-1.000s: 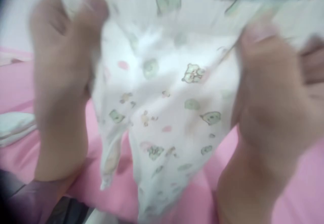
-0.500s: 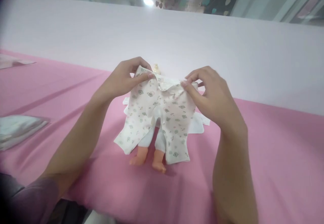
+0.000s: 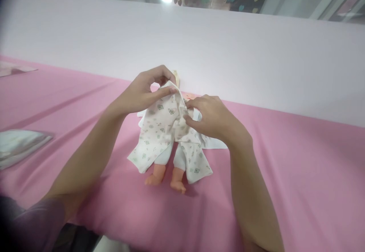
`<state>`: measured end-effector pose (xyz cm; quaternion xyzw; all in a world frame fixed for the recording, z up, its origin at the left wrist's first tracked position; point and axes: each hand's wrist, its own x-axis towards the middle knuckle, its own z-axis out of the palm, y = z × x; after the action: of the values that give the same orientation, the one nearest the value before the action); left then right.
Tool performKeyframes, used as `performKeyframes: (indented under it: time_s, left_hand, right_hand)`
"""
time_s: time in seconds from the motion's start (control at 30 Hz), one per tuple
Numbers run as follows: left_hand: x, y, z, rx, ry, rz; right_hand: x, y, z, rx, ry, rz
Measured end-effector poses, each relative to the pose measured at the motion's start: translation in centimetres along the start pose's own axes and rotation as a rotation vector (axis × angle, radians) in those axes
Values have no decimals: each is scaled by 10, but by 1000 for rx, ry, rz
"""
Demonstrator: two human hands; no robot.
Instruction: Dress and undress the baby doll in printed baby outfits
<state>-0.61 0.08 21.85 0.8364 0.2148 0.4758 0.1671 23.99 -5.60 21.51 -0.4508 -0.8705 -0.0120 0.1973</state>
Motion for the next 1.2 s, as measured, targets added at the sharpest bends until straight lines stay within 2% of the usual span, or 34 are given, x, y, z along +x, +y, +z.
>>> performKeyframes:
  time_s: [0.1,0.2,0.33,0.5,0.63,0.77,0.9,1.1,1.2]
  left_hand:
    - [0,-3,2,20,33,-4]
    - [0,-5,3,33,39,3]
    - [-1,-7,6,38,75,14]
    - [-1,-11,9,-6,189,-26]
    - [0,-12,9,-80,227,8]
    - [0,-6,11,-150,259,20]
    - [-2,1,16,-208,269,-47]
    - [-5,-2,15,-217,242,-133]
    - [-5,-2,14,-199,235,-129]
  right_hand:
    - [1,5,2,-104,-6,33]
    - [3,8,5,-82,-1,27]
    - [6,2,7,200,53,15]
    - [5,-9,12,665,78,58]
    - [4,-2,15,834,-29,94]
    - [6,10,21,887,-162,-15]
    - [9,13,24,922,-347,-71]
    - [6,8,23,944,-287,-93]
    - [8,0,28,970,-319,-103]
